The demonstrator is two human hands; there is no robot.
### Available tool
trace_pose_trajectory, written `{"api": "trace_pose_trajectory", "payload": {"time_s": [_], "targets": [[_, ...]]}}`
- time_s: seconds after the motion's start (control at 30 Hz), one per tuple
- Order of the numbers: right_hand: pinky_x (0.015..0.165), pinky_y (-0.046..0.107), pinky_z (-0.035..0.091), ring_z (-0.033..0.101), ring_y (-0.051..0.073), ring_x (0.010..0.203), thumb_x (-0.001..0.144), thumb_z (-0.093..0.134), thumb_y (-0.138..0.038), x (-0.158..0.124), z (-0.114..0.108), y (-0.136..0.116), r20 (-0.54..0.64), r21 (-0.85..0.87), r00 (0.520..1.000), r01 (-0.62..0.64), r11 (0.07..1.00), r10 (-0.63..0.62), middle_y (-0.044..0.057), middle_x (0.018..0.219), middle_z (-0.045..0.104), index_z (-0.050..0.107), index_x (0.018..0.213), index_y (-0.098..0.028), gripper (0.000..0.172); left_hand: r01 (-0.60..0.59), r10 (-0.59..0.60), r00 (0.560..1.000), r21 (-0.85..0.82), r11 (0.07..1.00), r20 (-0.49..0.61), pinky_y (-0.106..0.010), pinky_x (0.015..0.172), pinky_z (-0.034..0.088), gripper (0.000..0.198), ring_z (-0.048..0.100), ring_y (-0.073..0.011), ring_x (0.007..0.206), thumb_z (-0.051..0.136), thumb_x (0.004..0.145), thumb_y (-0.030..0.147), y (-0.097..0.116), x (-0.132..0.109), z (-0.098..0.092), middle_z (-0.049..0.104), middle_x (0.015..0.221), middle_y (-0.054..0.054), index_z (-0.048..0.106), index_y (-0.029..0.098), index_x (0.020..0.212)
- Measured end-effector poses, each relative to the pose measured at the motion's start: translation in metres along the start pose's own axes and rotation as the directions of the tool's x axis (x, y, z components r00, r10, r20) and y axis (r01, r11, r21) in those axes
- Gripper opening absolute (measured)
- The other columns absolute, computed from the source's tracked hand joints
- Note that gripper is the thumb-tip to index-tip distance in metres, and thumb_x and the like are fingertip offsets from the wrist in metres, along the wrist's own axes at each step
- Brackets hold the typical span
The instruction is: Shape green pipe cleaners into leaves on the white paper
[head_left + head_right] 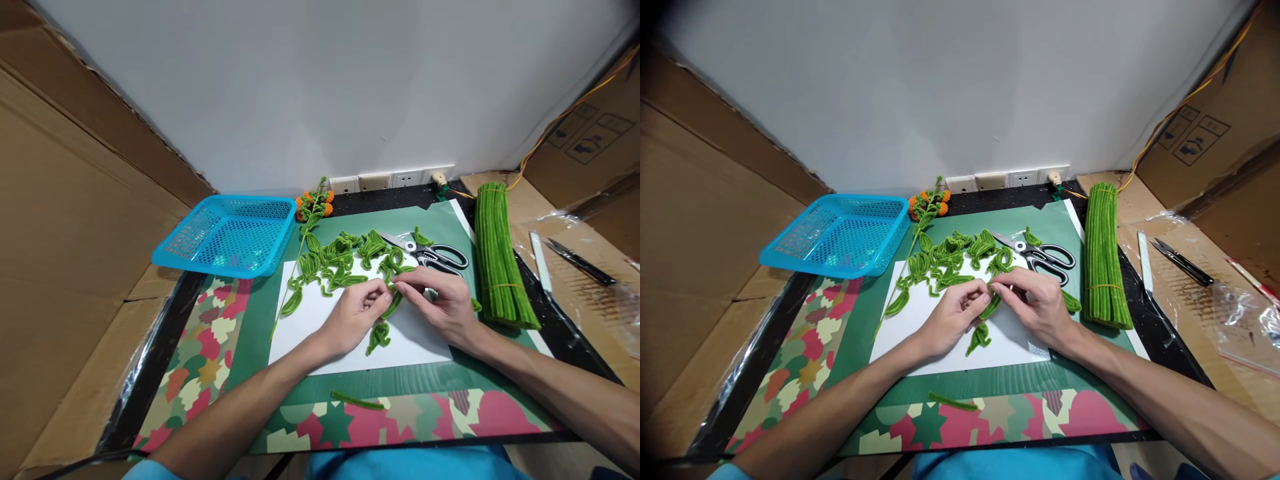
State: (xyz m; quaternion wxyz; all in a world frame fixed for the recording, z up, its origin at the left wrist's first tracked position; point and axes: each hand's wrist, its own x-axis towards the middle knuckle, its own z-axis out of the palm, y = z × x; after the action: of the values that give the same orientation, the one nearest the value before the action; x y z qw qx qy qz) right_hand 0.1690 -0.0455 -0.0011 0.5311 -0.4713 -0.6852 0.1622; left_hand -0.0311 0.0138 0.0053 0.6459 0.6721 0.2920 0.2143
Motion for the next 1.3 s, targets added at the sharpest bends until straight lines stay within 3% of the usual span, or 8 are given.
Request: {"api": "trace_pose_trajectory", "payload": {"time_s": [0.13, 0.3, 0.53, 0.73, 1.07, 1.3], "targets": [[0.067, 0.030, 0.056, 0.074, 0.019, 0.074, 0.102, 0.068, -0.016, 0.0001, -0.0006, 0.0008, 0.007, -0.011, 1.000, 0.005, 1.000, -0.005, 0.006, 0.090, 0.081, 0.080, 0.101, -0.019, 0.013, 0.028, -0.028, 1.000, -0.023, 0.999, 0.015, -0.022, 0.061, 0.041, 0.037, 0.050, -0.0091, 0.063, 0.060, 0.105, 0.048, 0.0005, 0.0005, 0.0003, 0.050, 0.073, 0.004, 0.054, 0.018, 0.084], [0.061, 0.029, 0.054, 0.070, 0.017, 0.066, 0.101, 0.070, -0.017, 0.0007, 0.0003, 0.0010, 0.052, -0.027, 0.998, -0.022, 0.999, 0.023, 0.005, 0.085, 0.080, 0.080, 0.099, -0.018, 0.010, 0.025, -0.025, 1.000, 0.065, 0.998, 0.003, -0.023, 0.058, 0.035, 0.040, 0.045, -0.0089, 0.063, 0.060, 0.105, 0.050, 0.0009, 0.0003, -0.0006, 0.049, 0.072, 0.003, 0.057, 0.016, 0.083], [0.057, 0.026, 0.054, 0.071, 0.015, 0.061, 0.097, 0.073, -0.015, -0.0025, 0.0016, 0.0018, -0.085, -0.123, 0.996, 0.009, 0.992, -0.020, 0.005, 0.080, 0.081, 0.080, 0.093, -0.017, 0.008, 0.073, -0.074, 0.997, 0.076, 0.994, 0.021, -0.023, 0.054, 0.032, 0.050, 0.044, -0.0079, 0.054, 0.059, 0.104, 0.054, 0.0052, -0.0012, -0.0002, 0.050, 0.060, 0.004, 0.051, 0.017, 0.070], [0.054, 0.026, 0.051, 0.065, 0.013, 0.054, 0.097, 0.073, -0.018, 0.0021, 0.0000, 0.0000, -0.101, -0.110, 0.992, -0.084, 0.990, 0.073, 0.003, 0.077, 0.080, 0.080, 0.089, -0.018, 0.011, 0.055, -0.055, 0.998, 0.068, 0.996, -0.003, -0.024, 0.054, 0.033, 0.050, 0.044, -0.0078, 0.052, 0.060, 0.104, 0.052, 0.0056, -0.0012, 0.0011, 0.051, 0.057, 0.004, 0.053, 0.017, 0.069], [0.049, 0.025, 0.051, 0.067, 0.014, 0.051, 0.098, 0.072, -0.027, 0.0027, 0.0003, 0.0046, 0.019, 0.052, 0.964, -0.266, 0.963, 0.265, 0.002, 0.074, 0.080, 0.082, 0.099, -0.017, 0.014, 0.062, -0.062, 0.998, 0.053, 0.997, 0.007, -0.025, 0.052, 0.030, 0.053, 0.042, -0.0079, 0.050, 0.064, 0.102, 0.056, 0.0038, -0.0014, 0.0003, 0.050, 0.055, 0.004, 0.052, 0.018, 0.067], [0.052, 0.025, 0.058, 0.073, 0.016, 0.055, 0.097, 0.070, -0.022, 0.0014, -0.0010, 0.0029, -0.016, -0.043, 0.989, -0.146, 0.988, 0.146, 0.005, 0.083, 0.085, 0.085, 0.101, -0.020, 0.015, 0.065, -0.066, 0.998, 0.082, 0.995, 0.010, -0.025, 0.052, 0.031, 0.056, 0.043, -0.0083, 0.050, 0.061, 0.102, 0.061, 0.0058, -0.0008, -0.0001, 0.050, 0.055, 0.004, 0.052, 0.018, 0.067]]}}
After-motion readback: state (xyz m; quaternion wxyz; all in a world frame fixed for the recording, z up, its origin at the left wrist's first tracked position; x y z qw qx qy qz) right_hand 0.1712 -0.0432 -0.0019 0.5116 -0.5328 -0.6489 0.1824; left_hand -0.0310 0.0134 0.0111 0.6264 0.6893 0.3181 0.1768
